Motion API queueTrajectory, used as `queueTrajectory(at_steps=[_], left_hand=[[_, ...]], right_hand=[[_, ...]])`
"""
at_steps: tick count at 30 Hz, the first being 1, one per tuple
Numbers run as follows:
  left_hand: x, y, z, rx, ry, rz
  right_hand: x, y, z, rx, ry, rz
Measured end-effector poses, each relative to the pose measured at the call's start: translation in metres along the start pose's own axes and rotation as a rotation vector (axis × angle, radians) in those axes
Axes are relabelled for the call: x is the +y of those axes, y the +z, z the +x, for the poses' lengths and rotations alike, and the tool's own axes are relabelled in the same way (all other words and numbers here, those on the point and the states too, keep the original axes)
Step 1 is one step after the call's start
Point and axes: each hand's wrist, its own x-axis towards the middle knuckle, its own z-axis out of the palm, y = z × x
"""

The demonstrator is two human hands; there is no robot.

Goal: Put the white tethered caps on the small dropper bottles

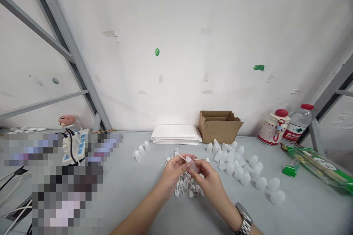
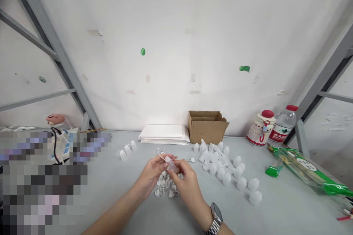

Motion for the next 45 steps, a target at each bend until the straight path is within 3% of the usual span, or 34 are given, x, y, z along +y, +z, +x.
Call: queueTrajectory(at_steps=[4,10,19,27,39,45], left_hand=[[-0.004,0.001,0.000,0.004,0.011,0.006],[-0.006,0.000,0.000,-0.076,0.016,-0.021],[-0.005,0.003,-0.004,-0.112,-0.008,-0.034],[0.002,0.007,-0.008,-0.085,-0.024,-0.098],[-0.008,0.003,-0.003,-0.152,-0.106,-0.270],[-0.011,0.004,-0.004,-0.142,-0.081,-0.242]], right_hand=[[0.001,0.001,-0.005,0.078,-0.189,-0.195],[0.006,0.000,-0.004,0.098,-0.345,-0.239],[0.004,-0.002,-0.003,0.128,-0.253,-0.240],[0.002,0.002,-0.005,0.140,-0.262,-0.263],[0.007,0.005,-0.008,0.174,-0.309,-0.291],[0.008,0.004,-0.007,0.177,-0.324,-0.309]])
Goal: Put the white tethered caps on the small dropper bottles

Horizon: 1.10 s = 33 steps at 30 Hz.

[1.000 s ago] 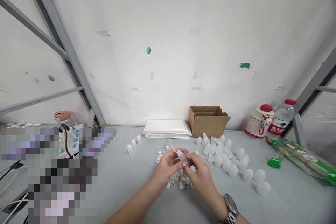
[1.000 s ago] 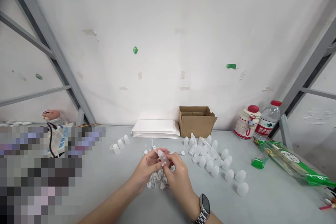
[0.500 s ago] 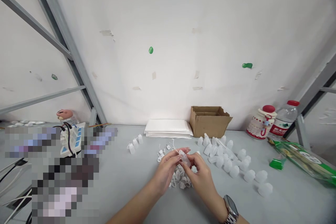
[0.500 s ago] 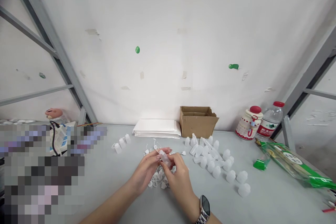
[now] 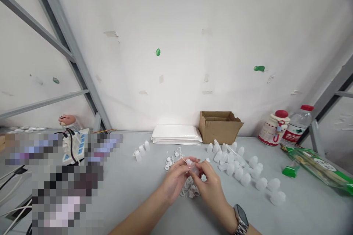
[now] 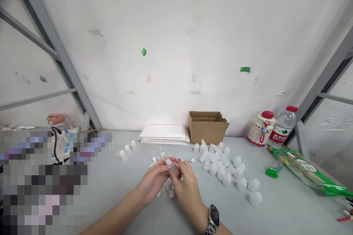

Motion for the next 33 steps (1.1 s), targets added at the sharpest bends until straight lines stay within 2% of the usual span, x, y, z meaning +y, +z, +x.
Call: queueTrajectory(at_steps=[9,20,24,33], left_hand=[[-0.0004,0.0036,-0.0015,0.011,-0.001,-0.039],[0.0021,0.0048,-0.0021,-0.045,0.000,-0.034],[-0.0001,0.0026,-0.0020,-0.029,0.007,-0.027],[0.0004,0.0024,-0.0017,-0.021,-0.037,-0.067]], right_hand=[[-0.0034,-0.0023,0.0021,0.047,-0.023,-0.020],[0.0010,0.0010,-0.0030,-0.005,-0.045,-0.046],[0.0003,0.0014,-0.0033,-0.017,-0.047,-0.029],[-0.0034,0.0004,-0.0018,0.023,0.031,-0.018]])
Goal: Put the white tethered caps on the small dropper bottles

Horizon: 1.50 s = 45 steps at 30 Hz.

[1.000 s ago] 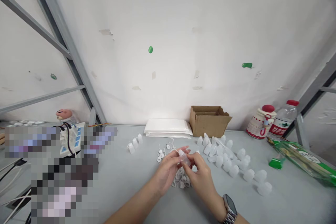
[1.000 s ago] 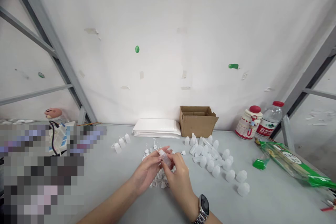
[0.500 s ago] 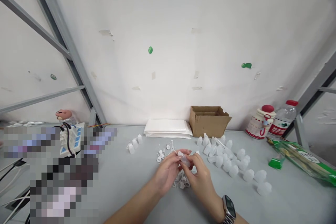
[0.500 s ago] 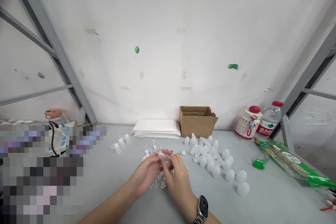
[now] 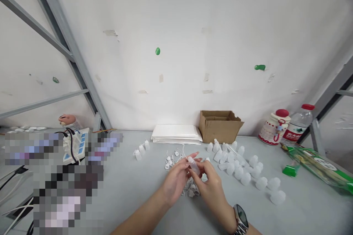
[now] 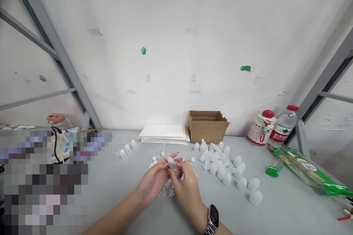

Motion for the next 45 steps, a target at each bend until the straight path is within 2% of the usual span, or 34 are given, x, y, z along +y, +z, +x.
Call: queueTrajectory(at_steps=[7,16,20,24,31,34,37,39,41,43,45], left_hand=[[-0.002,0.000,0.000,0.026,-0.006,0.014],[0.001,0.001,0.000,-0.012,-0.024,-0.050],[0.000,0.001,0.000,0.024,-0.012,-0.021],[0.001,0.001,0.000,0.048,0.003,0.051],[0.005,0.003,0.000,0.038,0.010,0.177],[0.008,0.003,0.000,0.076,0.043,0.263],[0.019,-0.004,0.002,0.068,0.036,0.415],[0.032,-0.016,0.006,0.063,0.011,0.509],[0.046,-0.035,0.009,0.202,0.035,0.667],[0.057,-0.056,0.012,0.426,0.081,0.959],[0.063,-0.072,0.012,0.602,0.025,1.221]], right_hand=[[0.000,0.000,-0.002,-0.036,0.026,0.009],[0.000,0.002,-0.001,-0.031,-0.045,0.000],[0.001,0.003,-0.002,-0.028,-0.084,0.003],[0.002,0.003,-0.003,-0.043,-0.095,0.001],[0.003,-0.002,0.003,-0.036,0.004,0.039],[0.001,-0.002,0.004,-0.050,0.012,0.046],[0.000,-0.002,0.004,-0.084,0.053,0.058],[0.000,-0.004,0.006,-0.074,0.096,0.074],[0.001,-0.008,0.009,-0.041,0.141,0.101],[0.001,-0.011,0.012,-0.013,0.177,0.130],[0.002,-0.013,0.015,-0.001,0.196,0.151]])
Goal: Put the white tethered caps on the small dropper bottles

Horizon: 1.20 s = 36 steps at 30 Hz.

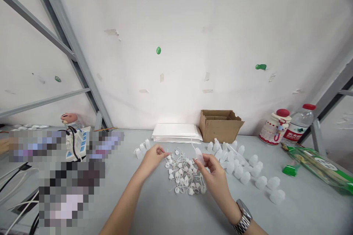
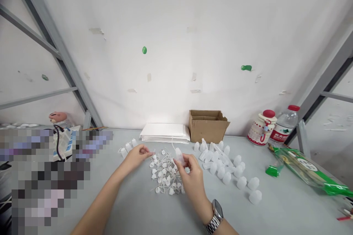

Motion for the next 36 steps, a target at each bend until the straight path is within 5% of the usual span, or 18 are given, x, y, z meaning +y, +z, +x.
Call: queueTrajectory(at_steps=[4,10,23,32,36], left_hand=[[-0.009,0.001,-0.001,-0.144,-0.086,0.296],[-0.003,0.013,-0.009,-0.163,-0.039,0.522],[0.000,0.010,-0.009,-0.057,0.062,0.479],[-0.003,0.016,-0.006,-0.024,0.119,0.119],[0.000,0.014,-0.007,0.037,0.221,0.145]], right_hand=[[-0.001,0.000,0.001,-0.005,0.011,0.006],[-0.001,0.003,-0.001,-0.034,-0.007,-0.045],[-0.001,0.007,-0.004,-0.115,-0.003,-0.107],[0.001,0.008,-0.005,-0.179,0.048,-0.051],[0.001,0.009,-0.006,-0.155,0.099,0.002]])
